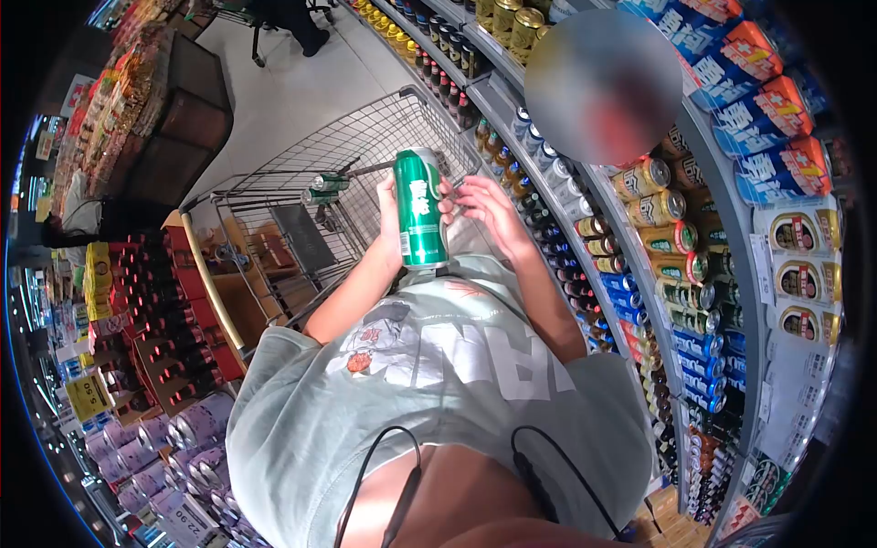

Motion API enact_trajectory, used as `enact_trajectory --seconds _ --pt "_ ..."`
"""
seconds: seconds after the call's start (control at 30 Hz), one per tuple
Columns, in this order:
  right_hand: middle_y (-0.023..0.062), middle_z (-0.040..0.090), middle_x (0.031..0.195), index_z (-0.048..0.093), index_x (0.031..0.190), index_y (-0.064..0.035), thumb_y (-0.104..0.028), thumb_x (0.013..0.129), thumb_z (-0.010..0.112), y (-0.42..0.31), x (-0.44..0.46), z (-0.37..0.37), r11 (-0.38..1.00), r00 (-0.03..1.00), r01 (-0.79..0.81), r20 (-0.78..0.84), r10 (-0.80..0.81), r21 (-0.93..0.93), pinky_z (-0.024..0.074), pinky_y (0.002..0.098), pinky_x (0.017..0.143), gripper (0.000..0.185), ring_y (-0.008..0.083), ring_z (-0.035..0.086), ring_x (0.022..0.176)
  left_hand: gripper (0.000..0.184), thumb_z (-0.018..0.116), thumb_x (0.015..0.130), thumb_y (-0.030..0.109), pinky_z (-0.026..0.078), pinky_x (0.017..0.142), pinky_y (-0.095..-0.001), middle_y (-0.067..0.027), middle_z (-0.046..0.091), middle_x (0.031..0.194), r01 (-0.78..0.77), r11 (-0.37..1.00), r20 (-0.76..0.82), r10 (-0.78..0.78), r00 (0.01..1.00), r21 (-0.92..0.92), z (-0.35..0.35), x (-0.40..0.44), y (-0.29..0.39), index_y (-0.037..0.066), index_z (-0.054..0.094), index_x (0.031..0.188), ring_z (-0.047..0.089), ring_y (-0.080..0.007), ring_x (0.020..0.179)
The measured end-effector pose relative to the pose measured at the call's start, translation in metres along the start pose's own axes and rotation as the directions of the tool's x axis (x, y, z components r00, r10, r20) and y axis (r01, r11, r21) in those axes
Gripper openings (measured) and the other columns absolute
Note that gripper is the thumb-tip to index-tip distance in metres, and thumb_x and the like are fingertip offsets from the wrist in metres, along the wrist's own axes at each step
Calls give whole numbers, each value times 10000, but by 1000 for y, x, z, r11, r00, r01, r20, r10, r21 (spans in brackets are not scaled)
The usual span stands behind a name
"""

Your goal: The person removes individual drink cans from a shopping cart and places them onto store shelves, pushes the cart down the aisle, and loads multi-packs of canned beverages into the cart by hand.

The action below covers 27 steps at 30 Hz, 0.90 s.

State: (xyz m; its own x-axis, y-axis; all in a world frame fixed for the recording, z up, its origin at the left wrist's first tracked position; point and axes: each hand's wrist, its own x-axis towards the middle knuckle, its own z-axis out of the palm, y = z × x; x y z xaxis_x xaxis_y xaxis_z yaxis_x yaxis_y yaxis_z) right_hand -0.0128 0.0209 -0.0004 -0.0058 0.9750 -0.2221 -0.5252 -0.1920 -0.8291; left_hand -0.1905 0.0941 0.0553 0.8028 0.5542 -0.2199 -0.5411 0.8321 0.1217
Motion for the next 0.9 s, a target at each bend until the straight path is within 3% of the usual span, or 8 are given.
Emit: enact_trajectory --seconds 0.1,0.23,0.27,0.43,0.47,0.63,0.7,0.9 --pt "110 560 1249 450 1343 -43 -255 996 452 -33 -4 12 994 994 37 100 -47 101 466 303 874 407 156 588 1023 769 328 850 678 550 664 -408 -143 588 964 138 980 -3 -139 990 142 4 0 -23 2 528 1159 613 -276 737" --pt "131 571 1227 321 1440 -19 -241 996 432 -53 -8 23 998 959 52 280 -41 -33 406 305 997 509 186 546 1139 808 325 869 704 560 744 -428 -157 603 1032 340 922 -22 -342 940 185 -6 -11 -41 -14 537 1173 643 -304 817" --pt "133 582 1216 275 1467 -20 -262 972 478 -53 -10 21 987 963 54 268 -12 -151 397 311 1012 587 189 543 1147 807 384 845 720 560 748 -432 -149 585 1040 355 915 -59 -350 935 193 -8 -14 -43 8 518 1201 637 -303 841" --pt "139 575 1220 250 1471 -27 -279 882 609 -62 -18 46 988 970 81 240 -48 -133 393 330 1014 734 199 540 1144 832 484 821 731 550 814 -468 -154 560 1148 389 889 -70 -384 921 242 -17 -24 -28 45 478 1292 622 -319 966" --pt "138 573 1224 251 1472 -32 -267 863 626 -66 -17 51 981 970 108 234 -68 -163 391 330 1015 753 200 537 1146 838 632 799 630 553 840 -464 -159 547 1189 407 882 -7 -418 909 238 -17 -28 -22 49 407 1359 617 -316 1018" --pt "87 526 1225 265 1477 -90 -122 755 755 -98 -4 72 942 975 137 209 -74 -305 412 324 979 873 176 520 1124 816 768 743 230 565 838 -411 -149 541 1170 298 709 20 -403 915 638 -3 -40 14 28 310 1388 615 -259 1041" --pt "84 497 1226 265 1481 -101 -95 722 782 -101 8 81 944 984 51 178 8 -325 425 321 963 918 171 514 1113 788 745 732 180 562 828 -389 -123 554 1138 333 610 -46 -436 899 719 4 -43 28 22 324 1379 617 -239 1022" --pt "89 495 1258 316 1466 -103 -73 773 730 -87 53 105 944 975 -86 167 145 -318 420 312 971 807 151 505 1133 745 748 726 153 553 799 -335 -102 562 1126 272 704 -90 -284 955 656 0 -54 61 27 363 1351 637 -201 953"
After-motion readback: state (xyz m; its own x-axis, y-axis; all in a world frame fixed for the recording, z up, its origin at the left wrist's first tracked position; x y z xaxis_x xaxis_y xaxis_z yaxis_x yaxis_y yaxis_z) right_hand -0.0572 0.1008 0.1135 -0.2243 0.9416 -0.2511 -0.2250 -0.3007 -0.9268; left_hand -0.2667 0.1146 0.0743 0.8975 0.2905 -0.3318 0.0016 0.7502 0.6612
